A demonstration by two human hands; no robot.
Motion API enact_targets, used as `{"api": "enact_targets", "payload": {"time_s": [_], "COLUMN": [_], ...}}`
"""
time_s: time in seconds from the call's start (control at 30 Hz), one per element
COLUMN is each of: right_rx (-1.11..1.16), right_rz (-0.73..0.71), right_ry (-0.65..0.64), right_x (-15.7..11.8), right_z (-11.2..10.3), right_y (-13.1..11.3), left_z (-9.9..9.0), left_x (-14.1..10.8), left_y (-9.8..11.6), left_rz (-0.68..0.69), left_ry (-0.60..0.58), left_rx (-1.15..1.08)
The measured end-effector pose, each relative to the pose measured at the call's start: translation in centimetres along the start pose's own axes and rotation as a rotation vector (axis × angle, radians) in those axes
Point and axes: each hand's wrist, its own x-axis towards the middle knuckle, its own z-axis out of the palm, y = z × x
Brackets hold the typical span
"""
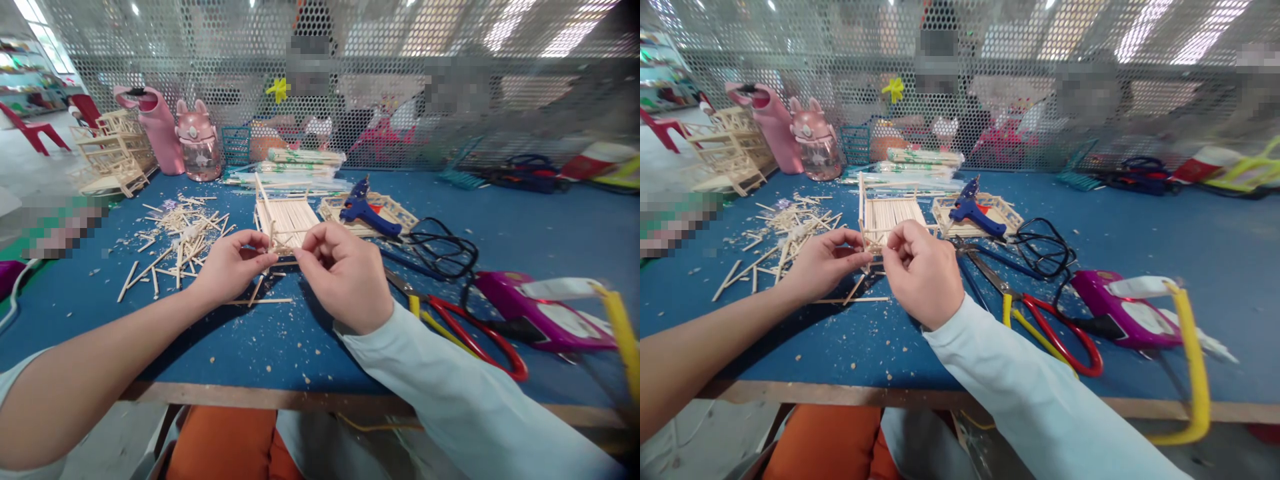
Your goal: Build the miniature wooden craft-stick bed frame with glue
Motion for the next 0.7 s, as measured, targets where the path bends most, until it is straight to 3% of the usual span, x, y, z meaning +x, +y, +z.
{"api": "enact_targets", "payload": {"time_s": [0.7], "right_rx": [-0.020], "right_rz": [-0.036], "right_ry": [0.001], "right_x": [0.30], "right_z": [0.19], "right_y": [0.36], "left_z": [0.05], "left_x": [0.09], "left_y": [0.05], "left_rz": [-0.014], "left_ry": [0.001], "left_rx": [-0.053]}}
